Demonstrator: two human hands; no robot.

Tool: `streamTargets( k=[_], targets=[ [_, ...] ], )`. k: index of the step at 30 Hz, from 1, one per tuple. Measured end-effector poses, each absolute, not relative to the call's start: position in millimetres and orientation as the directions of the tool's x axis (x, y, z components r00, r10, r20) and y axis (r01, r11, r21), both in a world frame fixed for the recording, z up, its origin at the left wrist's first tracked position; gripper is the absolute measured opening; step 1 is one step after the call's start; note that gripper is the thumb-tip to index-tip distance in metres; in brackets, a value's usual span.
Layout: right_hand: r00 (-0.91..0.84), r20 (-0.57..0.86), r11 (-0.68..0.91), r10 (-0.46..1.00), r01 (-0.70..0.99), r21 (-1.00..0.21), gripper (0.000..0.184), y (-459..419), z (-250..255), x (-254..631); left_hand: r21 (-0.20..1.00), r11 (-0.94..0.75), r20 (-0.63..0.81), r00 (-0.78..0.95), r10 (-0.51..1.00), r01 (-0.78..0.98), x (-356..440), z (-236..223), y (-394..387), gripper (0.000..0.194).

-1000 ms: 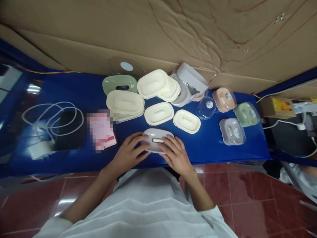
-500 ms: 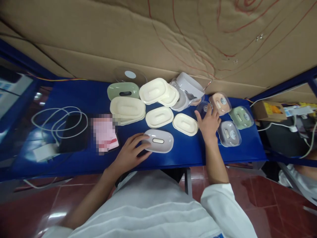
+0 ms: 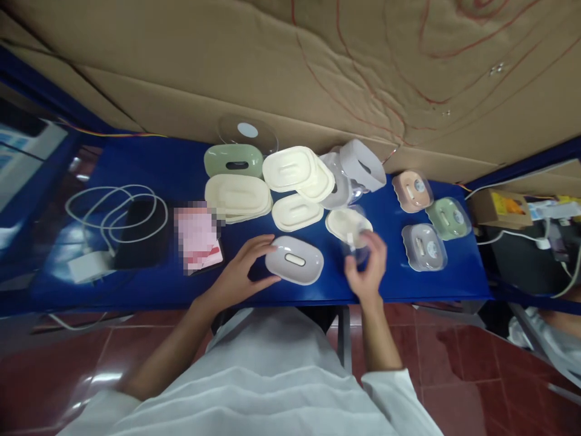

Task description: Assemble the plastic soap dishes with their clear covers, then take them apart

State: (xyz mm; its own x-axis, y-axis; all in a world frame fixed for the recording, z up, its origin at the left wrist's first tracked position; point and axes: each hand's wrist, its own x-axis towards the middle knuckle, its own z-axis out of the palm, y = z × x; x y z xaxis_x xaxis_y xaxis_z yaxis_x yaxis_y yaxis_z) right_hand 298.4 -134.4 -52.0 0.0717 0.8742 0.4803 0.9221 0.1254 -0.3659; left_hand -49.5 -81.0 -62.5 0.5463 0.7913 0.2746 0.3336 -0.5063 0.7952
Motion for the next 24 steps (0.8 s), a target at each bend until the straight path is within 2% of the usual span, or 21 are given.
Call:
streamTargets(
  k=[2, 4, 7, 9, 11, 12, 14, 16, 20, 24],
  targets=[
    [-0.143, 0.515, 0.366, 0.845, 0.857, -0.362, 0.058, -146, -56, 264, 0.812, -0.484, 0.261, 0.539, 0.801, 0.326, -49, -64, -80, 0.075],
    [-0.295, 0.502, 0.518, 0.813, 0.759, -0.394, 0.059, -147, -57, 238, 0.810, -0.494, 0.277, 0.536, 0.797, 0.316, -49, -67, -79, 0.083],
    [-0.458, 0.376, 0.588, 0.805, 0.700, -0.405, 0.057, -140, -57, 227, 0.782, -0.532, 0.296, 0.559, 0.775, 0.324, -49, -68, -80, 0.081],
    [-0.494, 0.388, 0.612, 0.778, 0.736, -0.290, 0.054, -137, -55, 238, 0.739, -0.578, 0.313, 0.583, 0.750, 0.347, -49, -68, -80, 0.069],
    [-0.346, 0.555, 0.489, 0.757, 0.863, -0.129, 0.056, -135, -49, 257, 0.699, -0.611, 0.324, 0.596, 0.735, 0.373, -49, -67, -82, 0.060],
    [-0.194, 0.646, 0.330, 0.738, 0.939, -0.095, 0.060, -134, -46, 269, 0.689, -0.615, 0.325, 0.596, 0.734, 0.382, -49, -67, -82, 0.059],
    [0.158, 0.725, -0.060, 0.671, 0.985, -0.160, 0.071, -130, -40, 294, 0.690, -0.609, 0.321, 0.588, 0.742, 0.391, -48, -66, -82, 0.058],
    [0.384, 0.660, -0.285, 0.645, 0.923, -0.259, 0.078, -125, -36, 316, 0.692, -0.604, 0.318, 0.583, 0.748, 0.397, -48, -65, -82, 0.057],
    [0.450, 0.556, -0.269, 0.699, 0.885, -0.379, 0.070, -119, -43, 342, 0.686, -0.604, 0.306, 0.592, 0.746, 0.406, -48, -65, -82, 0.054],
    [0.354, 0.569, -0.150, 0.742, 0.915, -0.374, 0.054, -117, -51, 349, 0.696, -0.597, 0.299, 0.594, 0.746, 0.399, -47, -64, -82, 0.055]
  ],
)
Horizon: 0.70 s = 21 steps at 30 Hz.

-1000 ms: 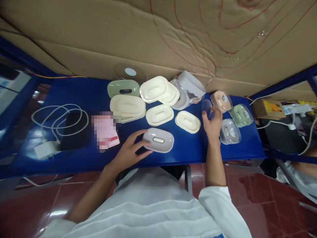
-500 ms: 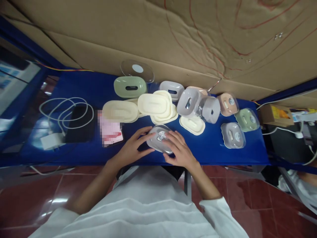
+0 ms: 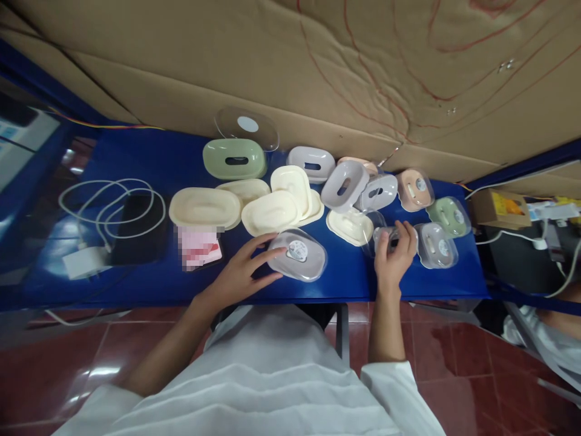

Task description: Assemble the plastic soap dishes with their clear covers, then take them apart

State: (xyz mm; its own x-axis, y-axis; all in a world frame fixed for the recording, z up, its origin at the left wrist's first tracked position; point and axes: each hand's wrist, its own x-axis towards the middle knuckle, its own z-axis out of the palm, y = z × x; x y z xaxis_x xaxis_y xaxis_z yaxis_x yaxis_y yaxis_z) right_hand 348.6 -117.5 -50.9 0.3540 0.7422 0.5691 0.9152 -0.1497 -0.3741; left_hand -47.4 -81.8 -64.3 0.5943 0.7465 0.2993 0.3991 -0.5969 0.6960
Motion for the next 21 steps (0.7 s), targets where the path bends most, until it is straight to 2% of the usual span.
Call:
streamTargets(
  k=[5, 7, 10, 13, 15, 18, 21],
  targets=[
    [0.041, 0.469, 0.085, 0.882, 0.966, -0.244, 0.053, -96, -54, 360, 0.728, -0.569, 0.275, 0.598, 0.753, 0.383, -48, -62, -82, 0.054],
    [-0.009, 0.438, 0.078, 0.899, 0.987, -0.140, 0.061, -86, -56, 364, 0.732, -0.567, 0.273, 0.600, 0.752, 0.378, -48, -62, -82, 0.056],
    [0.056, 0.440, -0.045, 0.896, 0.998, -0.036, 0.078, -83, -59, 366, 0.737, -0.574, 0.294, 0.596, 0.748, 0.357, -49, -63, -82, 0.055],
    [0.125, 0.501, -0.107, 0.857, 0.992, -0.066, 0.089, -98, -59, 360, 0.728, -0.599, 0.336, 0.589, 0.735, 0.333, -49, -63, -83, 0.051],
    [0.119, 0.557, -0.060, 0.822, 0.991, -0.123, 0.085, -116, -58, 347, 0.709, -0.620, 0.360, 0.583, 0.729, 0.337, -49, -63, -84, 0.049],
    [0.007, 0.551, 0.132, 0.835, 0.968, -0.212, 0.072, -143, -55, 313, 0.682, -0.642, 0.389, 0.569, 0.725, 0.351, -49, -63, -83, 0.044],
    [-0.221, 0.404, 0.351, 0.888, 0.892, -0.284, 0.071, -157, -53, 274, 0.660, -0.661, 0.417, 0.557, 0.718, 0.358, -50, -64, -83, 0.040]
  ],
)
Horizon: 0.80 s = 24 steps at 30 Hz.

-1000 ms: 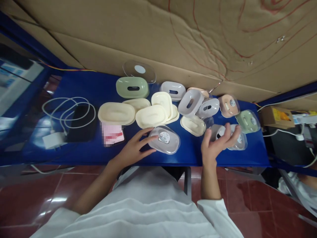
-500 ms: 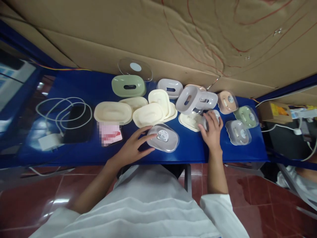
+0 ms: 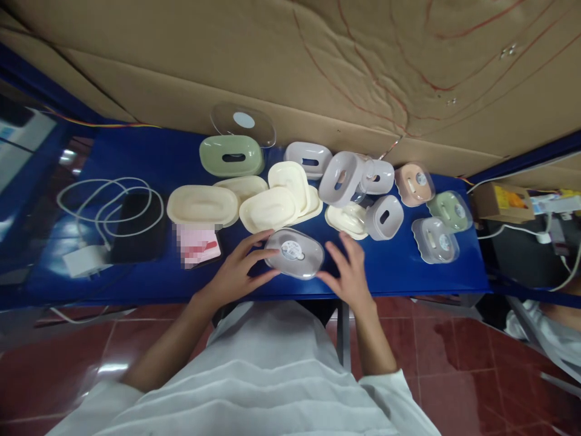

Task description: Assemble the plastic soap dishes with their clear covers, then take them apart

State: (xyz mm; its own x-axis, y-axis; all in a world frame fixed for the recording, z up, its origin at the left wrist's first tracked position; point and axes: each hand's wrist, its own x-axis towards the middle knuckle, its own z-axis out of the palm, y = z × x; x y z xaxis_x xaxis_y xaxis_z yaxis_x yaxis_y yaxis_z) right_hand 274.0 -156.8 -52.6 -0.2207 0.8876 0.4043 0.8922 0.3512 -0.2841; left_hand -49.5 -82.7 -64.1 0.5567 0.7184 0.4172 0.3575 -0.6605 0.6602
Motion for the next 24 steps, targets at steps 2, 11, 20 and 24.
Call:
streamTargets(
  k=[2, 11, 20, 24],
  targets=[
    [-0.319, 0.337, 0.430, 0.886, 0.839, -0.335, 0.077, -158, -52, 255, 0.655, -0.664, 0.425, 0.550, 0.719, 0.362, -50, -65, -83, 0.041],
    [-0.451, 0.313, 0.547, 0.836, 0.733, -0.404, 0.079, -147, -50, 240, 0.681, -0.657, 0.425, 0.555, 0.715, 0.324, -53, -69, -87, 0.051],
    [-0.460, 0.338, 0.564, 0.821, 0.747, -0.353, 0.093, -148, -58, 234, 0.760, -0.565, 0.319, 0.573, 0.755, 0.322, -55, -74, -84, 0.049],
    [-0.459, 0.310, 0.551, 0.833, 0.741, -0.384, 0.097, -151, -59, 238, 0.723, -0.603, 0.357, 0.565, 0.744, 0.336, -53, -74, -86, 0.053]
  ],
)
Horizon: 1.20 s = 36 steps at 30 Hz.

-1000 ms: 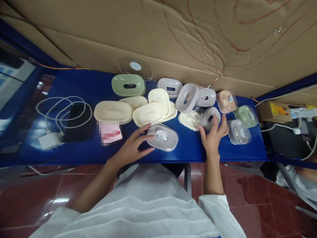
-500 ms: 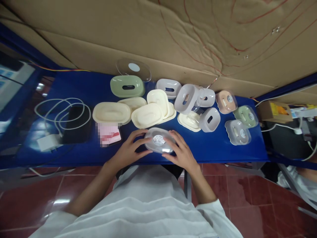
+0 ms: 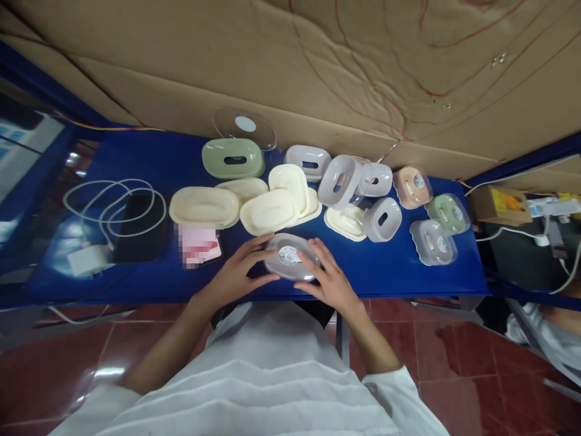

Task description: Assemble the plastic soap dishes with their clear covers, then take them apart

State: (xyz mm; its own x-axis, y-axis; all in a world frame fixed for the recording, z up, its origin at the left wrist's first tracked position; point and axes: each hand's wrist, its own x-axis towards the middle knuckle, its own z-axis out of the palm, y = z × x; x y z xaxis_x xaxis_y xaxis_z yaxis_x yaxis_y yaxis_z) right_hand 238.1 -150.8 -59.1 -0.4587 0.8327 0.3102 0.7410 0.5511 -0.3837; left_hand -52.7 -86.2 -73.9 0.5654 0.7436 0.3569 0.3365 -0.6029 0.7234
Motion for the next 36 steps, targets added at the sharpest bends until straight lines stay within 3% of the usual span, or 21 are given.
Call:
streamTargets(
  k=[6, 11, 15, 17, 19, 21, 23, 26, 30, 34, 36],
  targets=[
    [-0.439, 0.288, 0.521, 0.851, 0.775, -0.358, 0.098, -154, -59, 239, 0.721, -0.611, 0.364, 0.572, 0.735, 0.327, -52, -73, -85, 0.052],
    [-0.392, 0.280, 0.473, 0.876, 0.810, -0.347, 0.086, -157, -63, 233, 0.713, -0.602, 0.328, 0.588, 0.739, 0.359, -52, -72, -86, 0.054],
    [-0.292, 0.430, 0.436, 0.854, 0.853, -0.288, 0.087, -171, -57, 252, 0.663, -0.648, 0.398, 0.555, 0.730, 0.376, -55, -65, -91, 0.059],
    [-0.114, 0.581, 0.277, 0.806, 0.940, -0.200, 0.094, -184, -52, 287, 0.591, -0.674, 0.480, 0.479, 0.735, 0.443, -57, -62, -92, 0.056],
    [0.096, 0.729, 0.001, 0.678, 0.991, -0.132, 0.101, -199, -49, 341, 0.491, -0.671, 0.534, 0.416, 0.736, 0.556, -59, -59, -91, 0.051],
    [0.292, 0.818, -0.280, 0.495, 0.945, -0.167, 0.102, -215, -52, 408, 0.392, -0.651, 0.561, 0.392, 0.729, 0.650, -60, -58, -88, 0.045],
    [0.422, 0.846, -0.471, 0.326, 0.848, -0.241, 0.117, -229, -60, 474, 0.339, -0.633, 0.571, 0.383, 0.726, 0.696, -60, -57, -82, 0.040],
    [0.575, 0.780, -0.607, 0.247, 0.719, -0.338, 0.132, -237, -79, 545, 0.334, -0.602, 0.527, 0.386, 0.757, 0.725, -58, -55, -72, 0.036],
    [0.664, 0.701, -0.639, 0.260, 0.662, -0.391, 0.120, -225, -98, 569, 0.297, -0.568, 0.430, 0.424, 0.797, 0.767, -57, -51, -63, 0.034],
    [0.662, 0.670, -0.596, 0.336, 0.700, -0.393, 0.111, -217, -102, 564, 0.271, -0.545, 0.448, 0.397, 0.801, 0.794, -69, -43, -63, 0.036],
    [0.693, 0.601, -0.598, 0.397, 0.693, -0.404, 0.116, -220, -99, 564, 0.280, -0.517, 0.454, 0.363, 0.814, 0.809, -84, -38, -61, 0.036]
  ],
)
